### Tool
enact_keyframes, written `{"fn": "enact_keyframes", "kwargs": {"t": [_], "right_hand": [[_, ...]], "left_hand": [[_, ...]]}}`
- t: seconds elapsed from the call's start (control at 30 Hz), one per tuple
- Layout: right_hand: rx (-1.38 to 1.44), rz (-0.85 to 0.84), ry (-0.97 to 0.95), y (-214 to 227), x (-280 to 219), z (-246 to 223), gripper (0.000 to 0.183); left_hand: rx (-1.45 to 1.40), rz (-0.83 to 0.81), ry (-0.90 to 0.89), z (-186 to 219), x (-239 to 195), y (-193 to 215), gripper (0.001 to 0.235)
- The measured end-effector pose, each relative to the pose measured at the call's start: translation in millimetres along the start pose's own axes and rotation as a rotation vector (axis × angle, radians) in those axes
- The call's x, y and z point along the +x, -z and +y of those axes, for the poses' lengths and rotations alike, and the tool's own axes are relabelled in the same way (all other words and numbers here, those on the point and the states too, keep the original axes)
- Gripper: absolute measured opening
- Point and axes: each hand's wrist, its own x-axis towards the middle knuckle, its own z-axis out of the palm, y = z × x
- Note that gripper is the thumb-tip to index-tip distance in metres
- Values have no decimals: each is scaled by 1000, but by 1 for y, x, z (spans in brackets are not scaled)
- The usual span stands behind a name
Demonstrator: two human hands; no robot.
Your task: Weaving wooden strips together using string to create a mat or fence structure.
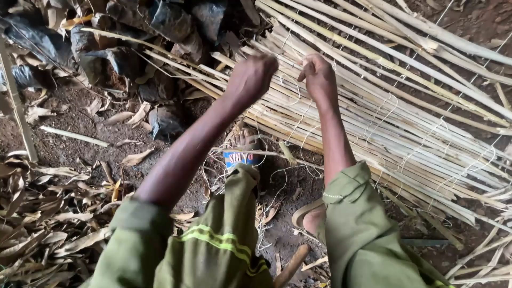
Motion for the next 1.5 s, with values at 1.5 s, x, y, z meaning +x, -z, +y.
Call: {"fn": "enact_keyframes", "kwargs": {"t": [1.5], "right_hand": [[-519, 240, 407, -8, 125, 70, 10]], "left_hand": [[425, 2, -53, -88, 109, -86, 34]]}}
